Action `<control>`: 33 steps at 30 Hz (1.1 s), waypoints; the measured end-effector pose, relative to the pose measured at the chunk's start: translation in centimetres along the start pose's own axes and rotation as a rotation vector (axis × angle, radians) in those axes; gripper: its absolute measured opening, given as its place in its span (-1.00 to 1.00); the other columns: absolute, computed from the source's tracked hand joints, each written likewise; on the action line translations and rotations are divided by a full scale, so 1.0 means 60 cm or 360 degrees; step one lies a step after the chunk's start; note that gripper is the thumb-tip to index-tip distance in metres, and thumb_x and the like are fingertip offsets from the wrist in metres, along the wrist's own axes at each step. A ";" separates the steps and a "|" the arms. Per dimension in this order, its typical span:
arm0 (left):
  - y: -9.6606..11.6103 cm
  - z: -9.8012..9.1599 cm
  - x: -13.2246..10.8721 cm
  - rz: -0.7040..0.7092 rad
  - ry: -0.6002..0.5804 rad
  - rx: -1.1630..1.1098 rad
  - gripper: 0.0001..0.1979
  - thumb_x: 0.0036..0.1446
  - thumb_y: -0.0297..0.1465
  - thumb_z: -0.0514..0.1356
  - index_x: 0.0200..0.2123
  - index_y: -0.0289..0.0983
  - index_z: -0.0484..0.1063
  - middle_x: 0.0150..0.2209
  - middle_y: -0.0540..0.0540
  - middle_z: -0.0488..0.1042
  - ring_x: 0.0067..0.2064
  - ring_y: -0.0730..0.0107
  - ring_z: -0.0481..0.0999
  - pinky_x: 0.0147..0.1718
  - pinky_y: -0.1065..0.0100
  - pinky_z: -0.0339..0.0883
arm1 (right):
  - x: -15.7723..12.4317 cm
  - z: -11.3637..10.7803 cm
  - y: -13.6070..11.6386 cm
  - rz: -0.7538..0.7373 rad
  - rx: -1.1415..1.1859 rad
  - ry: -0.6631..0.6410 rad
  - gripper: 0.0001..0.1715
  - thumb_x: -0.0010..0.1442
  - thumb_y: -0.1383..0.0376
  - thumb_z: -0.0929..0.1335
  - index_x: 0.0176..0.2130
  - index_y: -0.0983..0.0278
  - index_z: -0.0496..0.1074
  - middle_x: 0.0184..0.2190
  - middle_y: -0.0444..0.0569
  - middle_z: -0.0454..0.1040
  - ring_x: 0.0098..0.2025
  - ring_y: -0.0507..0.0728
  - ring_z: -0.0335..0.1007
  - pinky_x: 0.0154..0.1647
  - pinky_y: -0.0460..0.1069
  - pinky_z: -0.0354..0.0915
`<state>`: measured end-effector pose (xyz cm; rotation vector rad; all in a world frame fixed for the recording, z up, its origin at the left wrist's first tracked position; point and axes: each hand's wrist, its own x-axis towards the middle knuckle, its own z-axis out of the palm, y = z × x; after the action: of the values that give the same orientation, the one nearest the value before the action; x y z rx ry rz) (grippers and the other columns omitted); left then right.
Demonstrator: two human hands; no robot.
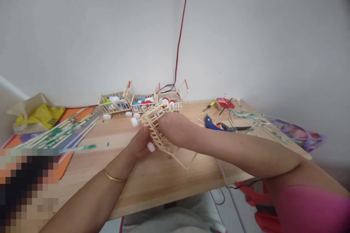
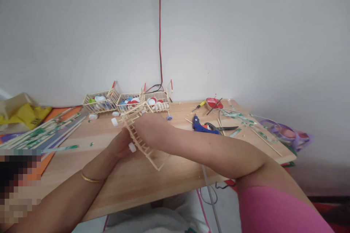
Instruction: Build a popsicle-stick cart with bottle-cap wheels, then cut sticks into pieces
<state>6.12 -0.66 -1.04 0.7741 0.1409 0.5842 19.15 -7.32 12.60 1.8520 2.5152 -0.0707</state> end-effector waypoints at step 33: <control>-0.006 -0.004 0.000 0.0057 0.0067 0.0051 -0.43 -0.16 -0.07 0.41 -0.12 -0.32 0.53 -0.17 -0.20 0.61 -0.09 0.07 0.58 -0.05 0.17 0.41 | 0.013 0.001 0.009 -0.0137 -0.0139 0.0114 -0.79 0.24 0.36 0.28 -0.15 0.39 0.42 -0.20 0.16 0.52 -0.21 0.20 0.47 -0.27 0.00 0.32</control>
<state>6.20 -0.71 -1.45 0.7968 0.1757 0.6336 19.44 -6.40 12.47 1.7446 2.5990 0.1043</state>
